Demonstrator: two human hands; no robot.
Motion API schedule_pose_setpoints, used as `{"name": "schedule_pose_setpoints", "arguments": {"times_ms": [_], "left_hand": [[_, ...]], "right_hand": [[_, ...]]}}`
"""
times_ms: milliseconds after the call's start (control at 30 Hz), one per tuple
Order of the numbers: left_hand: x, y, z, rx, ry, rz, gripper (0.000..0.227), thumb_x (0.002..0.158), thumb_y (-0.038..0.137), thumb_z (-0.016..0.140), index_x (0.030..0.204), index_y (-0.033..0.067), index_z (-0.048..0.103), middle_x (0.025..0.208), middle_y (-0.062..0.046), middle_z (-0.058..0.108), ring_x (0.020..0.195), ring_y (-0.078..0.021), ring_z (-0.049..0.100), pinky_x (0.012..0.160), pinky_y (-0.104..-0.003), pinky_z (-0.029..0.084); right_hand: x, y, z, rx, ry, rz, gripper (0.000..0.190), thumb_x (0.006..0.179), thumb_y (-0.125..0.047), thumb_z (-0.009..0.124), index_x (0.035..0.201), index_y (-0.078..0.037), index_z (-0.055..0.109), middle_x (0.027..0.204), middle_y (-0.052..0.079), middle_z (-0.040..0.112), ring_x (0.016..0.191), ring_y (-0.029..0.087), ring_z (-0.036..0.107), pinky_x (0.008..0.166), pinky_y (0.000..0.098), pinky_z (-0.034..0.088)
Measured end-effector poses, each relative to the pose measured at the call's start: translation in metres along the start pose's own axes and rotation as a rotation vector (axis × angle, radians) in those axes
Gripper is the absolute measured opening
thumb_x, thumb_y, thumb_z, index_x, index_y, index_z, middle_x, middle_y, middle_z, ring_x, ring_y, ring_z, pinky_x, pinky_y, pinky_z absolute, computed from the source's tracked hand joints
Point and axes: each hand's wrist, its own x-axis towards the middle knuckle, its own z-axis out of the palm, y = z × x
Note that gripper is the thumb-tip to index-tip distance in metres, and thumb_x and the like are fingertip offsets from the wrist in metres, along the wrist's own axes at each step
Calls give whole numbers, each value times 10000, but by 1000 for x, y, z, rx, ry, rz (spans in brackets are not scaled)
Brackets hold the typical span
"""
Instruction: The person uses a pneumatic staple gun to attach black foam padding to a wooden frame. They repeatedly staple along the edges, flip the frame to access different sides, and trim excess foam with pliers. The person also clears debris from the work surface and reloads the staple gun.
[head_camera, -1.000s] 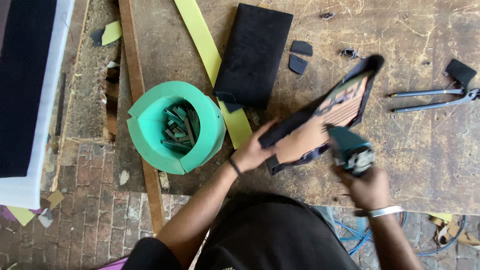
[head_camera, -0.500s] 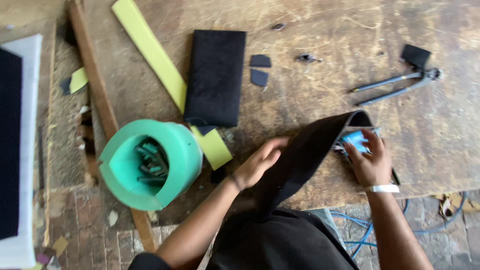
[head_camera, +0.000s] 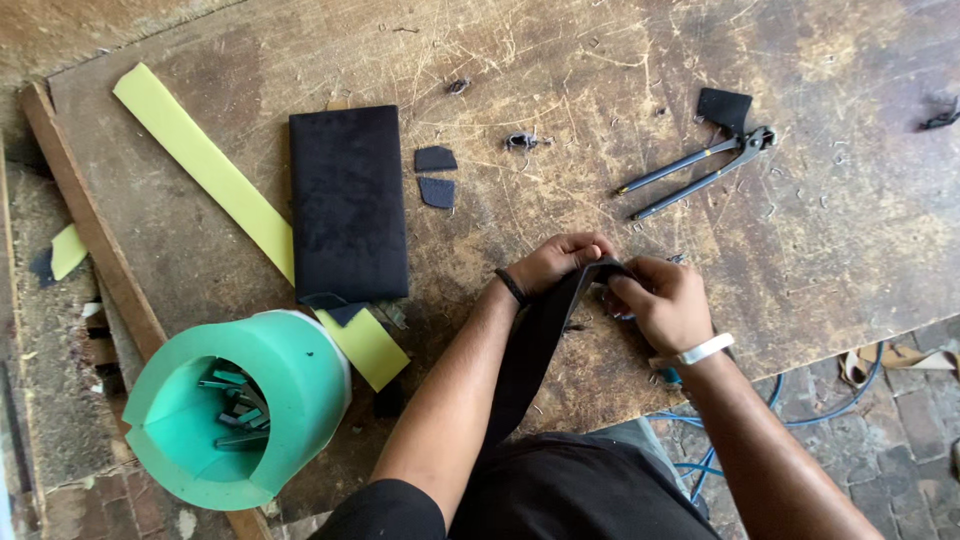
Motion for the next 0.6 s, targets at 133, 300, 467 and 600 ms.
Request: {"name": "schedule_pose_setpoints", "arguments": {"times_ms": [133, 300, 467, 600], "left_hand": [[-1, 16, 8, 81, -26, 68, 217, 1067, 294, 620, 1093, 85, 672, 1037, -13, 648, 1038, -134, 614, 986, -329, 530], [-18, 36, 28, 231, 73, -47, 241, 1063, 258, 552, 927, 75, 630, 875, 2, 619, 857, -135, 618, 823, -332, 561], [-23, 46, 25, 259, 122, 29, 307, 1038, 268, 614, 801, 74, 625, 746, 25, 569, 727, -99, 567, 682, -305, 508], [-25, 41, 16, 191, 251, -32, 377, 956, 351, 714, 718, 65, 649, 662, 19, 615, 632, -88, 586, 558, -307, 528]], "right_hand": [[1, -31, -2, -208, -94, 109, 436, 966, -419, 651, 862, -18, 785, 694, 117, 759, 599, 192, 689, 584, 337, 528], [0, -65, 9, -519, -230, 374, 496, 950, -516, 682, 844, -43, 788, 688, 110, 747, 552, 192, 692, 539, 323, 541], [-7, -44, 22, -101, -188, 390, 386, 988, -318, 654, 794, 7, 728, 583, 83, 639, 451, 166, 574, 435, 347, 461], [-7, 9, 38, 376, -143, 403, 311, 978, -243, 669, 818, 21, 692, 551, 57, 508, 414, 177, 439, 395, 354, 356]]}}
